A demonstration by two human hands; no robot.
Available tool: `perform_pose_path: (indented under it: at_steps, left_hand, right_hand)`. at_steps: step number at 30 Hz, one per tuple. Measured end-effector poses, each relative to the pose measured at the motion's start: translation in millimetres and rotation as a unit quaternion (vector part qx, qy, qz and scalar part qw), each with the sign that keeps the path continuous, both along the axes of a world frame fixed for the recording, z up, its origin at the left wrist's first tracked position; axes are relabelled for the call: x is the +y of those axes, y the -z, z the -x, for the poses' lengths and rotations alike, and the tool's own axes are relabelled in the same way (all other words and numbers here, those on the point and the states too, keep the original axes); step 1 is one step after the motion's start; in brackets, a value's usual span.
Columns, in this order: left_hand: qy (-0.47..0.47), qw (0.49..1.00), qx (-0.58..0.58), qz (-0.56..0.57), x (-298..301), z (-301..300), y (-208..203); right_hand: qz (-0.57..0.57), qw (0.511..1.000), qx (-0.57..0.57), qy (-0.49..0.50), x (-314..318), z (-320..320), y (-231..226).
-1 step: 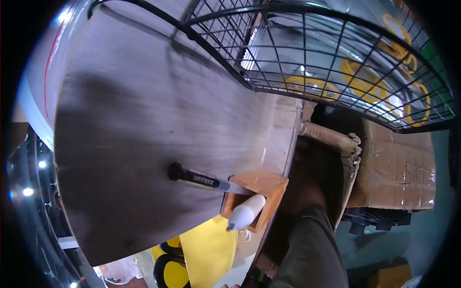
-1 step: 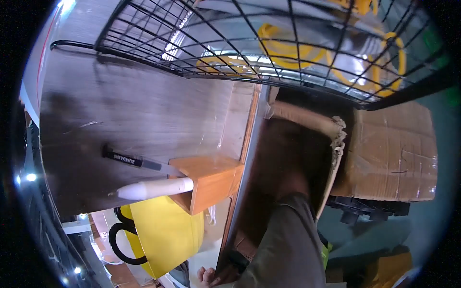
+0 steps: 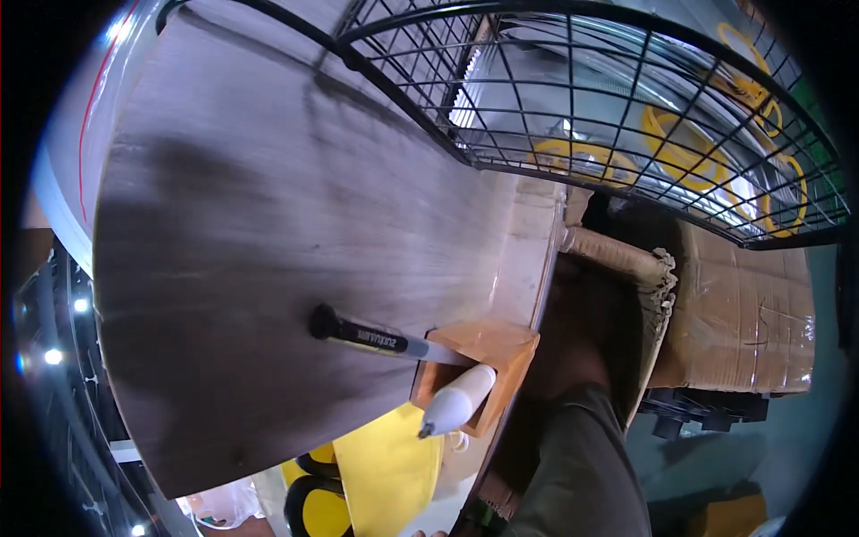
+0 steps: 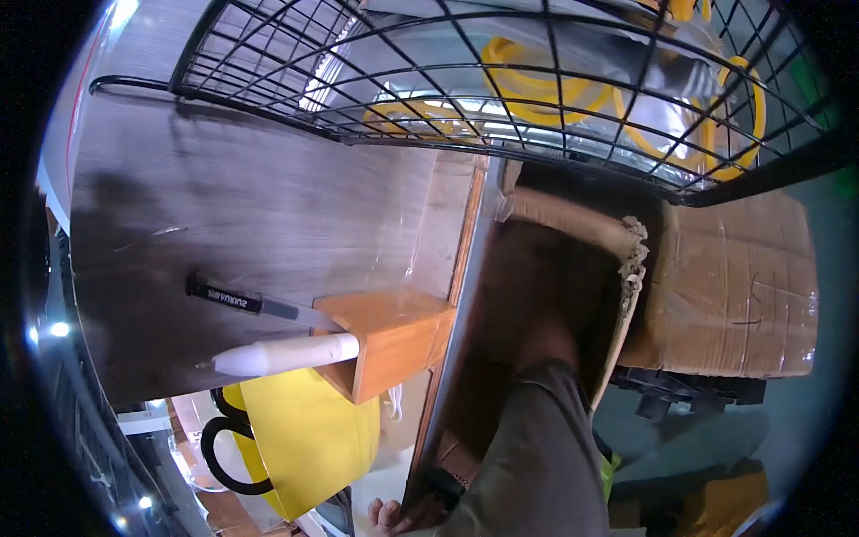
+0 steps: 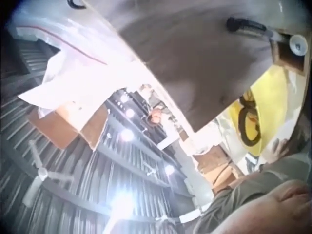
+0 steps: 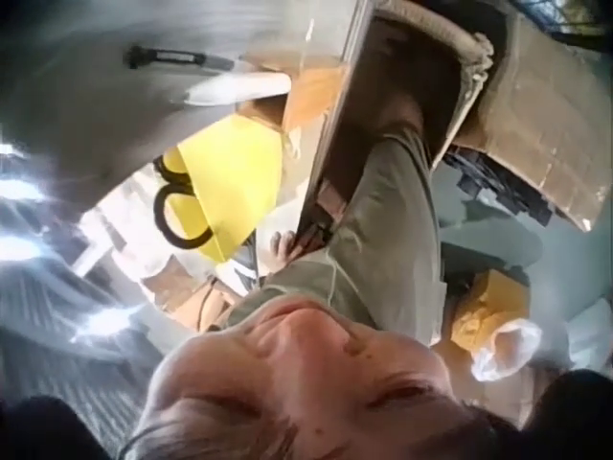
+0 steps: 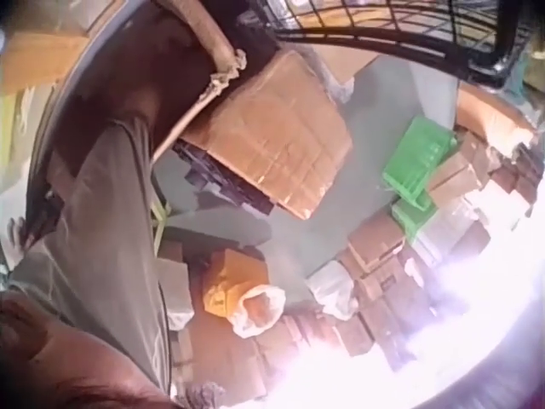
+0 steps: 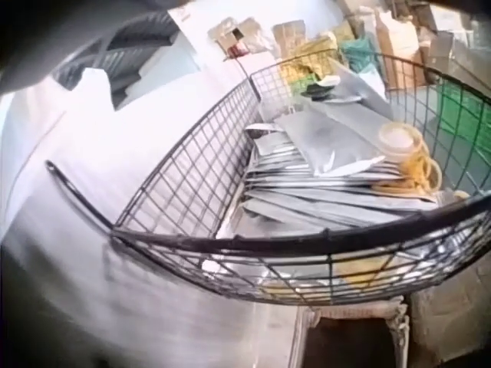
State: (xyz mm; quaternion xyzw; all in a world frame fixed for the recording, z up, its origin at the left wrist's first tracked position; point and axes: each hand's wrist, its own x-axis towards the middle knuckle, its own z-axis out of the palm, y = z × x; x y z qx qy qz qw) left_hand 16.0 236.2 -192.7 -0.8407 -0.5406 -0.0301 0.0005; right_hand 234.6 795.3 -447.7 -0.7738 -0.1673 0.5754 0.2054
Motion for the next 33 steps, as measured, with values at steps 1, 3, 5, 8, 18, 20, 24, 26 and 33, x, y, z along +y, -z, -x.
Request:
perform_pose_path:
  at_steps: [1,3,5,8,18,20,24,26,33]
  left_hand:
    - [-0.002,1.000,0.002,0.000,13,-10,-9]
    - [-0.025,0.965,0.187,0.180,56,-47,-54]
    - [0.093,0.982,0.143,0.077,171,-116,-87]
    - [0.038,0.978,0.188,0.085,188,-139,-102]
    - [0.020,0.986,-0.072,0.150,218,-149,-132]
    - [0.029,0.989,-0.083,0.119,217,-146,-130]
    - [-0.003,0.967,-0.246,0.059,189,-140,-130]
    - [-0.119,0.845,-0.490,0.178,163,-145,-143]
    - [-0.168,0.303,-0.912,0.218,72,-99,-188]
  right_hand:
    - [0.002,1.000,0.001,0.001,-2,3,2]
    - [0.010,1.000,0.003,0.000,-14,8,0]
    - [0.017,1.000,-0.011,0.003,-21,-2,-2]
    - [0.013,0.999,-0.034,-0.008,-35,-18,-30]
    - [-0.320,0.903,0.129,0.257,-144,-101,-184]
    - [-0.360,0.898,0.142,0.208,-176,-131,-236]
    - [-0.396,0.901,0.164,0.070,-240,-179,-354]
    - [-0.398,0.895,0.200,-0.016,-267,-186,-407]
    - [-0.287,0.835,0.388,-0.265,-346,-60,-508]
